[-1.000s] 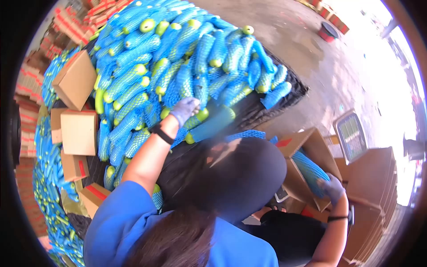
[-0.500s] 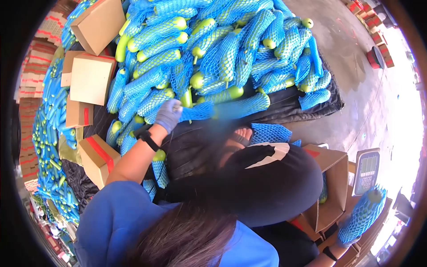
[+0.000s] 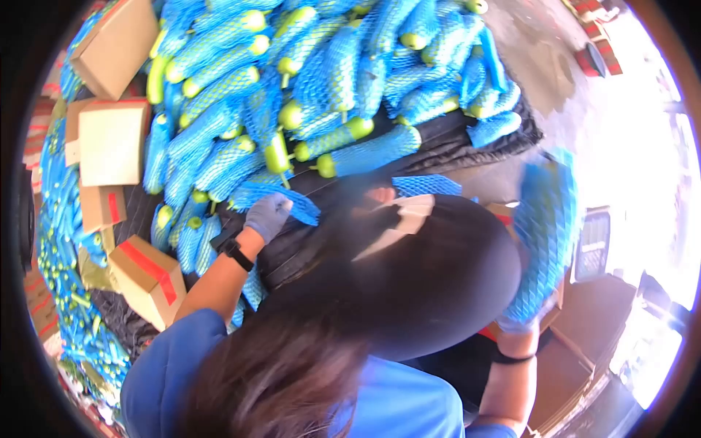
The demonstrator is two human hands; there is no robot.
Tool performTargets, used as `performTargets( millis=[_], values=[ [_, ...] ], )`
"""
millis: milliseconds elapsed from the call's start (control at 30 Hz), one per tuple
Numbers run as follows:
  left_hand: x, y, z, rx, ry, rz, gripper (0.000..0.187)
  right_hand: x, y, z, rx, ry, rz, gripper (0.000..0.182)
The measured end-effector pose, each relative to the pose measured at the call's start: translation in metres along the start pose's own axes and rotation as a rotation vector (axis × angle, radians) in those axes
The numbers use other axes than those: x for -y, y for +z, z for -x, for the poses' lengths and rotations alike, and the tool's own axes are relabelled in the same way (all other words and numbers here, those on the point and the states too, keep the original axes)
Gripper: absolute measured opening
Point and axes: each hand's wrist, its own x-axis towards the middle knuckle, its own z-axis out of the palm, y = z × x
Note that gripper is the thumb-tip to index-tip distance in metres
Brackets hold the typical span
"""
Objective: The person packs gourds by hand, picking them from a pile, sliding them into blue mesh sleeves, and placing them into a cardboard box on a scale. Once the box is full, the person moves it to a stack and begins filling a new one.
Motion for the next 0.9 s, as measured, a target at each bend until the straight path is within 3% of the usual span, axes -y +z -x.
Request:
performTargets(
  millis=[33,100,133,233,267,333,367,433,500,567,600,767,800,900],
  values=[
    [-0.012,0.002,-0.009,0.009,0.026,0.009,0.024,-0.011,0.002,-0.002,-0.015,0.026,-0.008,0.065],
    [-0.042,0.006,-0.025,-0.089,0.364,0.126,0.021,-0.031,0.004,-0.009,-0.040,0.054,-0.021,0.064],
    [-0.067,0.006,-0.033,-0.015,0.343,0.097,0.028,-0.043,0.003,-0.011,-0.059,0.080,-0.032,0.064],
    [-0.097,0.050,-0.079,-0.248,0.529,-0.237,0.062,-0.073,-0.003,-0.019,-0.118,0.153,-0.050,0.062],
    [-0.098,0.066,-0.094,-0.243,0.546,-0.230,0.062,-0.083,-0.005,-0.020,-0.137,0.181,-0.055,0.062],
    [-0.112,0.091,-0.121,-0.289,0.370,-0.553,0.079,-0.109,-0.010,-0.020,-0.179,0.246,-0.068,0.061],
    [-0.118,0.094,-0.131,-0.285,0.391,-0.553,0.079,-0.122,-0.012,-0.020,-0.202,0.281,-0.078,0.060],
    [-0.137,0.086,-0.146,0.009,0.191,-0.747,0.091,-0.151,-0.016,-0.022,-0.248,0.359,-0.097,0.059],
    [-0.136,0.089,-0.157,-0.004,0.222,-0.805,0.081,-0.188,-0.018,-0.031,-0.288,0.430,-0.121,0.058],
    [-0.143,0.079,-0.160,0.121,0.191,-0.713,0.068,-0.214,-0.022,-0.040,-0.331,0.474,-0.139,0.057],
    [-0.151,0.069,-0.152,0.083,0.210,-0.708,0.058,-0.227,-0.026,-0.046,-0.361,0.490,-0.138,0.057],
    [-0.149,0.062,-0.139,0.063,0.233,-0.563,0.090,-0.284,-0.061,-0.083,-0.498,0.472,-0.097,0.055],
    [-0.150,0.057,-0.141,0.088,0.256,-0.388,0.086,-0.291,-0.066,-0.092,-0.520,0.470,-0.096,0.054],
    [-0.163,0.056,-0.151,0.114,0.302,-0.341,0.082,-0.314,-0.073,-0.100,-0.596,0.543,-0.144,0.053]
  ],
)
